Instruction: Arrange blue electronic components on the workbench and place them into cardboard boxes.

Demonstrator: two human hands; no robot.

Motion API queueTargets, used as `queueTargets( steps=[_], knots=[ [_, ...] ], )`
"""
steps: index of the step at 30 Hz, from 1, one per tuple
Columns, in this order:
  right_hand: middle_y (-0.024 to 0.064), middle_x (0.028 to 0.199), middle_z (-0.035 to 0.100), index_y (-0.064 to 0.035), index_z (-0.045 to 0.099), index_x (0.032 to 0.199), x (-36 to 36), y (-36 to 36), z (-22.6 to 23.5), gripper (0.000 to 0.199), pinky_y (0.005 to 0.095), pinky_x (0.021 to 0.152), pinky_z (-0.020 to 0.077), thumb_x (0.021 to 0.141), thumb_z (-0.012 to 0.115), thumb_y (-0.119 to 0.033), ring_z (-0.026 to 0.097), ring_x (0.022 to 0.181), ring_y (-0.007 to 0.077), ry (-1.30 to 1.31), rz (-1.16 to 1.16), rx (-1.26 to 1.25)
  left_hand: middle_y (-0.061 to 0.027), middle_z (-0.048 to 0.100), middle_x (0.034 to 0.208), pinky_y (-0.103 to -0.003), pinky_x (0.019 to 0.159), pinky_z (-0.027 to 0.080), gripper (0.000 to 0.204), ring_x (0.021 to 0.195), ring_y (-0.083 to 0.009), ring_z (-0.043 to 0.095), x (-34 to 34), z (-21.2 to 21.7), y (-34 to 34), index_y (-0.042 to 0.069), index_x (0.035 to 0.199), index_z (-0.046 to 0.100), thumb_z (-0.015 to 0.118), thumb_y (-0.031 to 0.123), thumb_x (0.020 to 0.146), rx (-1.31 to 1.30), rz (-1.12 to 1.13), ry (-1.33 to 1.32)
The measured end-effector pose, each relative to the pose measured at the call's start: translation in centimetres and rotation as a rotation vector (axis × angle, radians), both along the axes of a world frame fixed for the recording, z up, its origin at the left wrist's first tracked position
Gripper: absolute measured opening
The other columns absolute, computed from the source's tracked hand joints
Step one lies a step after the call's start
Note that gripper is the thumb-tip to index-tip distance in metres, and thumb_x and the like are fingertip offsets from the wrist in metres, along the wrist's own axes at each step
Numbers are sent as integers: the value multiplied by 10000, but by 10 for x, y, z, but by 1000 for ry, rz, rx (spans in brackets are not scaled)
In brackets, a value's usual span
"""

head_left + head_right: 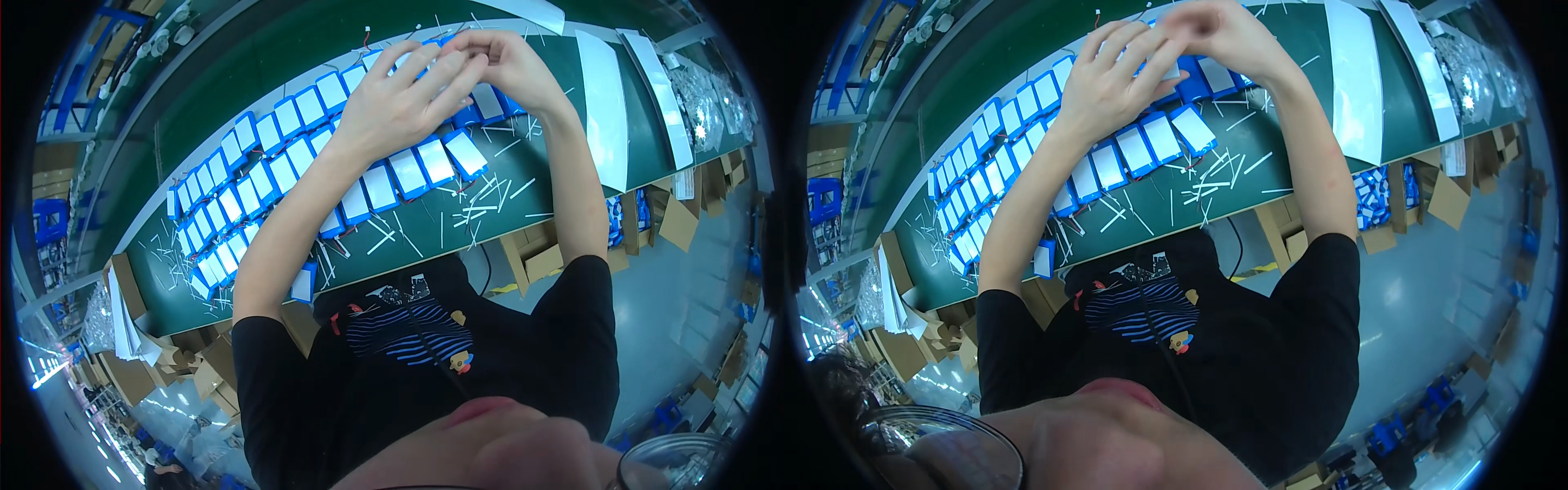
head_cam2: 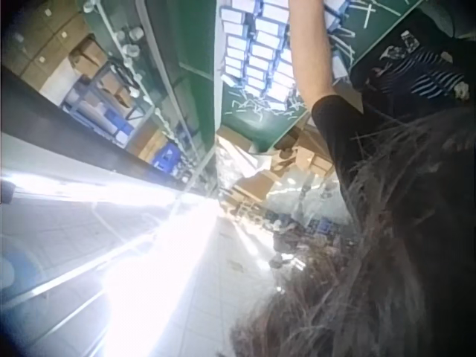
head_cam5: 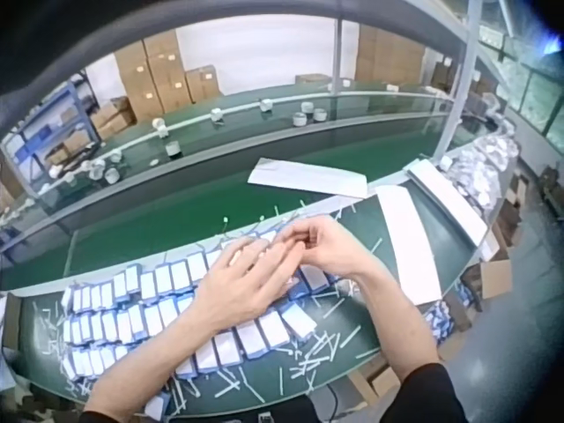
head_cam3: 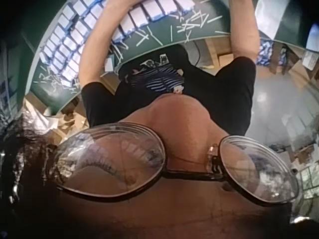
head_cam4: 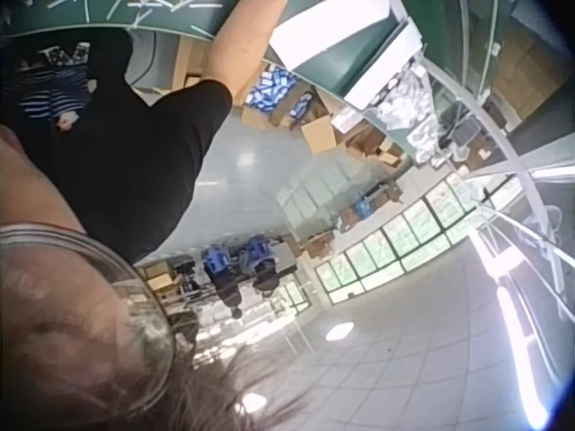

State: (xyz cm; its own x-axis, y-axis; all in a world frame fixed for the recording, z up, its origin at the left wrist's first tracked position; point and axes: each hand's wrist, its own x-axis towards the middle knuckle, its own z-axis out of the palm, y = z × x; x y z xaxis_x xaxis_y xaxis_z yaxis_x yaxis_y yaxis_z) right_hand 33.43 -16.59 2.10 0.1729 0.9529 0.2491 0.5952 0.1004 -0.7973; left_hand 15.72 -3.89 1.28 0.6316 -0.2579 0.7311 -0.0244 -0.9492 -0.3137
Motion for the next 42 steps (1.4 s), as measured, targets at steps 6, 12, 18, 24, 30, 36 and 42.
queueTargets(
  steps=[6,12,18,24,30,36,42],
  knots=[
    [93,903,686,-64,744,965,45,0,-32,108,302,769,551,869,725,-112,654,799,226,192,-245,-95,-43,670,1218,-342,966,480,309,1114,-216,615,-11,-3,-3,143,1238,671,685,297,970,-318,1,145],
    [92,878,701,-62,756,971,17,2,2,116,254,710,569,870,763,-119,667,754,182,-60,-84,-269,-51,680,1212,-340,937,485,230,1093,-222,623,-33,-7,8,135,1158,713,675,256,967,-531,-21,276],
    [91,854,720,-62,767,966,14,0,3,135,193,636,577,859,811,-131,678,689,140,-153,6,-340,-55,659,1178,-327,907,478,225,1070,-230,594,-29,-14,1,132,1129,737,669,266,963,-463,-84,328],
    [85,877,723,-70,768,960,12,4,-2,125,207,665,582,860,810,-133,684,720,146,-182,6,-342,-57,606,1143,-298,865,479,256,1013,-220,556,-21,-13,-10,132,1154,753,651,276,969,-316,-26,490],
    [92,997,723,-97,777,992,-3,-1,10,173,290,763,601,863,813,-207,695,852,198,-430,-6,-282,-72,563,1117,-317,897,469,293,1000,-233,519,-15,-12,-14,127,1187,747,625,273,964,-280,16,588],
    [106,985,690,-80,747,971,6,9,11,157,360,811,551,869,731,-198,657,879,266,-733,-391,-206,-105,608,1266,-369,1041,448,291,1166,-255,565,-9,-16,-8,105,1150,755,598,249,952,-264,-22,557],
    [104,1145,700,-128,757,1087,123,33,-54,242,386,877,565,906,727,-286,681,1006,289,-829,-678,-28,-114,580,1420,-422,1168,390,291,1332,-279,531,0,-11,-10,98,1178,724,570,249,982,-409,-103,708]
  ],
)
